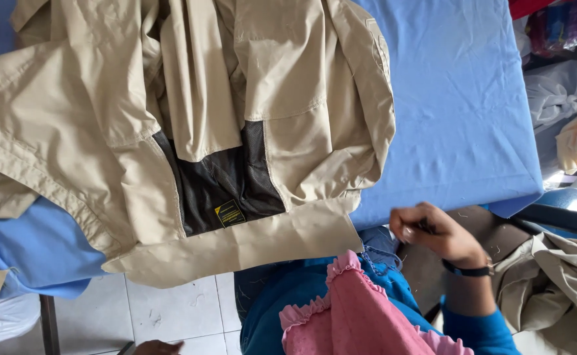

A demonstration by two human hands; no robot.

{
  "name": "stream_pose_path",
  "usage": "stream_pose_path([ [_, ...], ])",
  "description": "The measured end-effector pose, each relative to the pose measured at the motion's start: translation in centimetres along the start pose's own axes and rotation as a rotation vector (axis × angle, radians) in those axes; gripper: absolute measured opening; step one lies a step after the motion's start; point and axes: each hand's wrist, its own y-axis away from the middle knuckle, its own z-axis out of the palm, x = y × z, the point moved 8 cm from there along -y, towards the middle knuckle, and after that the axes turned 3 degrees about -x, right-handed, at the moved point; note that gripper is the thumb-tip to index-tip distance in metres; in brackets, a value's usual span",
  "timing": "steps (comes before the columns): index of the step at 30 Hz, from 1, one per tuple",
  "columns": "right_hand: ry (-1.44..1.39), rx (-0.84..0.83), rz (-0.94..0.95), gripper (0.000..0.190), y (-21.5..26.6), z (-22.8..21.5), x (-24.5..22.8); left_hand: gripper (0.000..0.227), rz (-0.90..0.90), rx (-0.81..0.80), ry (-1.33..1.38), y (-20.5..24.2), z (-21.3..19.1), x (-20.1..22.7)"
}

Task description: The person uses a seam ripper to cut and remove loose threads from a beige jacket laid out on a blue table. They work along the seams and edges of the garment, carefully picking at the fabric to clean up the stitching.

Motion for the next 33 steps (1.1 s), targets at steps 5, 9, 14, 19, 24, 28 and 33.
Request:
stream_pose_path([
  [5, 0.264, -0.219, 0.373, 0.047, 4.8, -0.5, 4.2, 0.117, -0.184, 0.550, 1.010, 8.8, -5.9, 7.3],
  [9, 0.251, 0.281, 0.391, 0.006, 2.3, -2.3, 1.0, 0.058, -0.045, 0.615, 1.030, 20.9, -15.4, 16.2],
  [14, 0.460, 0.575, 0.465, 0.030, -2.6, -3.1, 1.0, 0.021, 0.514, 1.103, 0.837, 35.1, -25.9, 24.7],
  [19, 0.171, 0.585, 0.093, 0.041, -7.1, -1.4, -2.8, 0.043, 0.963, 1.670, 0.555, 44.4, -31.2, 33.0],
  [24, -0.342, 0.478, -0.064, 0.024, -11.2, 0.1, -4.0, 0.109, 0.647, 2.043, 0.346, 42.2, -34.3, 37.2],
  [28, -0.287, 0.564, -0.113, 0.023, -12.5, -0.6, -2.6, 0.047, 0.800, 2.186, 0.573, 41.8, -34.3, 34.6],
  [33, -0.273, 0.522, -0.080, 0.022, -11.7, 0.8, -3.2, 0.032, 0.934, 2.010, 0.808, 41.1, -33.6, 30.9],
])
